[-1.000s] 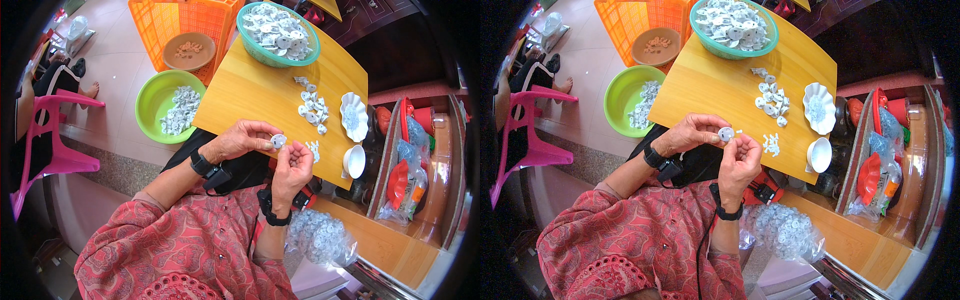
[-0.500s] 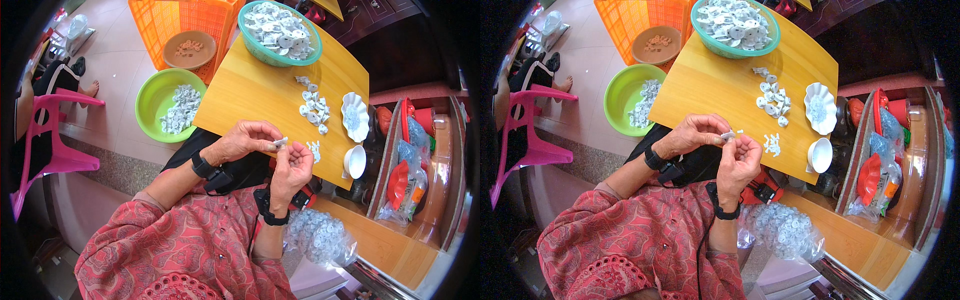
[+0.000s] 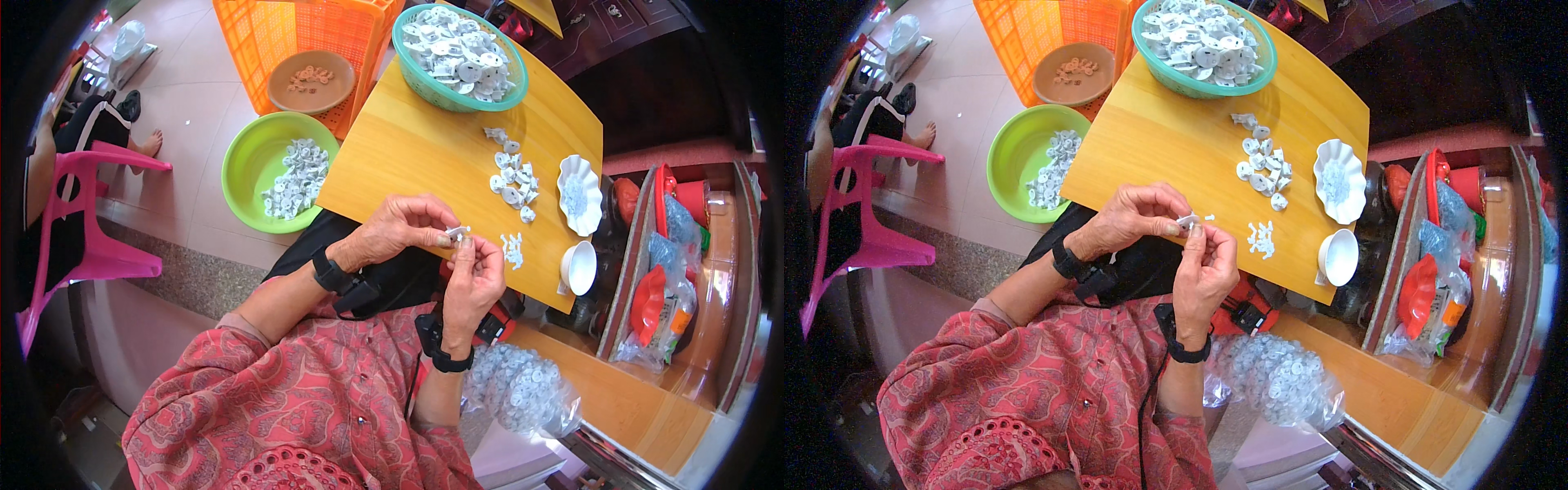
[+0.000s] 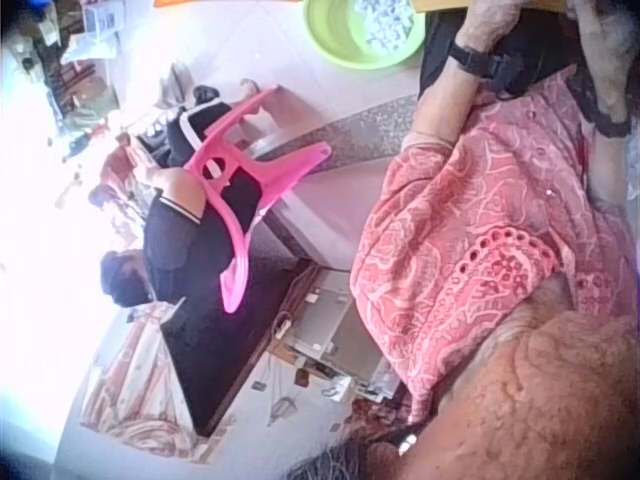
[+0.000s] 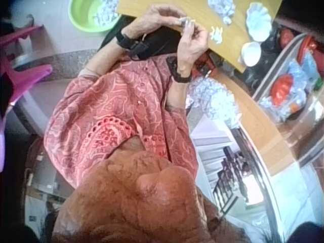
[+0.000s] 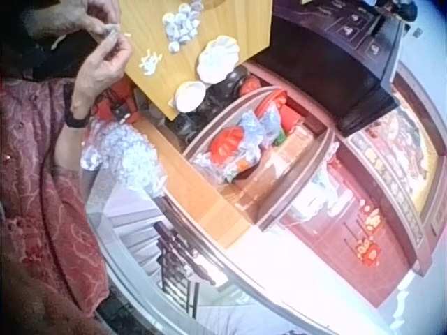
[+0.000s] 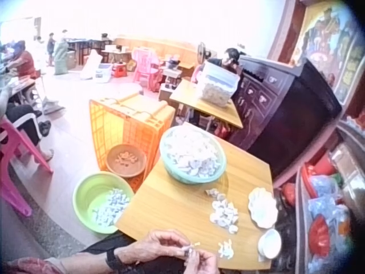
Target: Assembling small white plastic components by hand at a table.
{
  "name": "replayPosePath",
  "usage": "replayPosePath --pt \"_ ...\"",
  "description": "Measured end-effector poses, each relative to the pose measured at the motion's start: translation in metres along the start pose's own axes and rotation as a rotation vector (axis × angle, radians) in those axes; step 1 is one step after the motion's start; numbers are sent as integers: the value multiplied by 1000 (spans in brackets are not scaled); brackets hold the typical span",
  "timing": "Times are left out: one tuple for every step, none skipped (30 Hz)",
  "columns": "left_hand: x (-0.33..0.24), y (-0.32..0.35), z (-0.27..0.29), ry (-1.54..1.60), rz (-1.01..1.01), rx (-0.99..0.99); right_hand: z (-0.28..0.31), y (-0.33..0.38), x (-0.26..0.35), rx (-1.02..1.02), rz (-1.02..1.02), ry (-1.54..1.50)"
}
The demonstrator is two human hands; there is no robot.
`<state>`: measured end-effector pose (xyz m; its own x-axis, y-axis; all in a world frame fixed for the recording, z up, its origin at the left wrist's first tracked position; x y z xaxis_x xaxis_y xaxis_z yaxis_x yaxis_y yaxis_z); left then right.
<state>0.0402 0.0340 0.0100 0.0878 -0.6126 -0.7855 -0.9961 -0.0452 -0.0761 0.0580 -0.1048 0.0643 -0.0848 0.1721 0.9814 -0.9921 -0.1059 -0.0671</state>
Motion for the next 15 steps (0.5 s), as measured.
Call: replayPosePath --pt "2 0 1 9 16 -15 0 0 0 15 27 57" --pt "1 0 1 9 14 -15 -1 0 1 30 54 114" --pt "1 0 2 2 12 -22 0 0 0 31 55 114" --pt "0 1 3 -5 10 -29 -1 1 1 38 54 146" --pt "0 0 3 -5 8 -30 -2 1 2 46 53 177" --pt "-1 0 3 -23 -3 -31 -2 1 1 48 54 177" --pt "-2 0 3 -40 -14 -31 -3 0 -2 56 45 196" --pt "-3 0 3 -40 -15 -30 -4 0 -5 64 35 214" --pt "-2 1 3 -59 -17 -27 -3 0 -6 64 36 214" --pt "-3 1 3 -78 -19 -25 -3 0 -7 63 42 214" --pt "-5 2 2 -79 -20 -26 -3 0 -7 62 48 214" --pt "-6 2 2 -83 -20 -30 -4 0 -7 62 49 213" --pt "-8 2 2 -86 -20 -35 -4 0 -5 63 47 214" --pt "-7 2 2 -87 -20 -34 -5 0 -4 63 44 213" --pt "-6 2 3 -80 -20 -38 -5 0 -3 62 43 212"
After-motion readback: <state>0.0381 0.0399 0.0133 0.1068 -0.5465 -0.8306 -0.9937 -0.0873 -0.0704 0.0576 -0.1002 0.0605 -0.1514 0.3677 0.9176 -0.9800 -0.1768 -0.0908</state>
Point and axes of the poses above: each hand's wrist, its own y-axis away from the middle knuckle, its own z-axis out of the back of the hand, x = y × z, the point moved 10 cm from there along -y, towards the middle knuckle
